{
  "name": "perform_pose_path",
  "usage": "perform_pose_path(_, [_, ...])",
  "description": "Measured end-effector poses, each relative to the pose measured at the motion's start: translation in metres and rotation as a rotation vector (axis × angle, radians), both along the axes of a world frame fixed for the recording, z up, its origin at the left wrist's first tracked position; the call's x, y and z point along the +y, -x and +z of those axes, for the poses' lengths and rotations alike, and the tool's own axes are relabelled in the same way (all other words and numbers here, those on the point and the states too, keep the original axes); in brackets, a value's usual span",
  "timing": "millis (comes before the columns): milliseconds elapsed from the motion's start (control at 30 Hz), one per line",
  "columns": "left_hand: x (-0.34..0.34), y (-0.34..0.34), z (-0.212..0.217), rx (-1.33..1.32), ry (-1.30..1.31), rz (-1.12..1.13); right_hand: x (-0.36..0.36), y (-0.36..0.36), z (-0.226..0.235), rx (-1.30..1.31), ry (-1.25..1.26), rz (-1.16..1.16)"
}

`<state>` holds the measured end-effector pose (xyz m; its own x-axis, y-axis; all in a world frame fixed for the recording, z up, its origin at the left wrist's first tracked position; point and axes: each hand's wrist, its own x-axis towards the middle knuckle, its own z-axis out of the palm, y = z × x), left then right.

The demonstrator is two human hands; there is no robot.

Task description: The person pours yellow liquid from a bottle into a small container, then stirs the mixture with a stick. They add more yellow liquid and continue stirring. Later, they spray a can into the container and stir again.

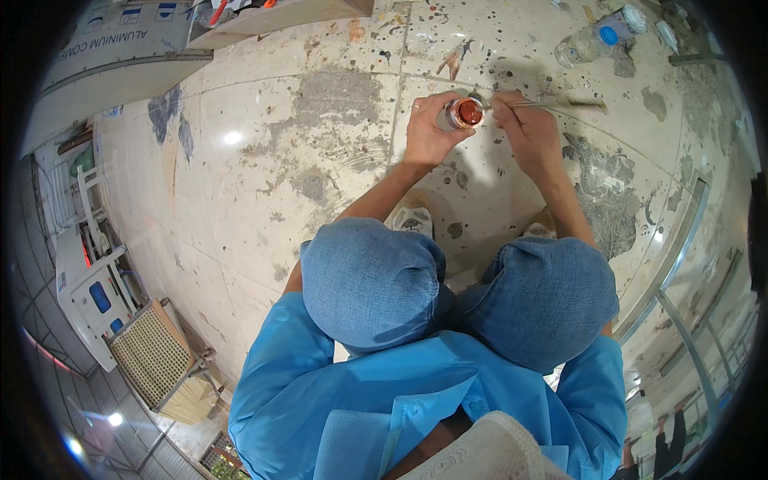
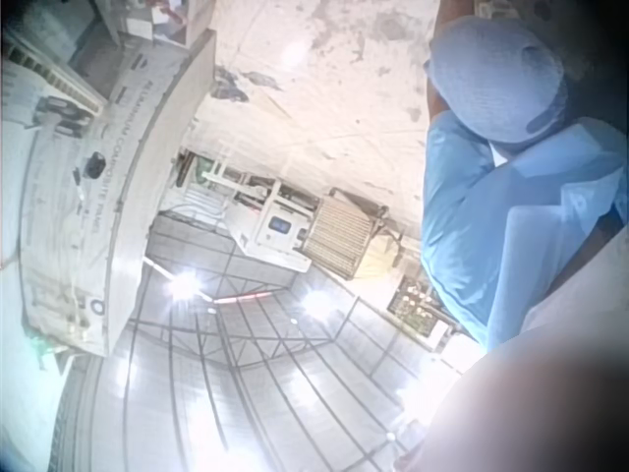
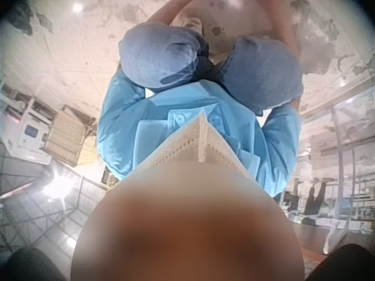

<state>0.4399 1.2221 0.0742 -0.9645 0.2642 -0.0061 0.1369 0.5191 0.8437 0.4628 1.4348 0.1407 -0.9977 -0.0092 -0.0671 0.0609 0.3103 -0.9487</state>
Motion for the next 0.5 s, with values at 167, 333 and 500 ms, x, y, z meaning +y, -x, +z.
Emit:
perform_pose_path(167, [0.0003,-0.0032,0.0022,-0.015,0.036,0.011,0.0006,-0.0001,-0.0066,0.019,0.084,-0.003])
perform_pose_path(333, [0.0001,-0.0020,-0.0003,-0.002,0.037,0.010,0.0034,0.0000,-0.0095,-0.036,-0.030,0.020])
perform_pose_path(500, [-0.0005,-0.0019,-0.0014,-0.004,0.027,0.018,0.0031,-0.0013,-0.0078,0.047,-0.068,0.036])
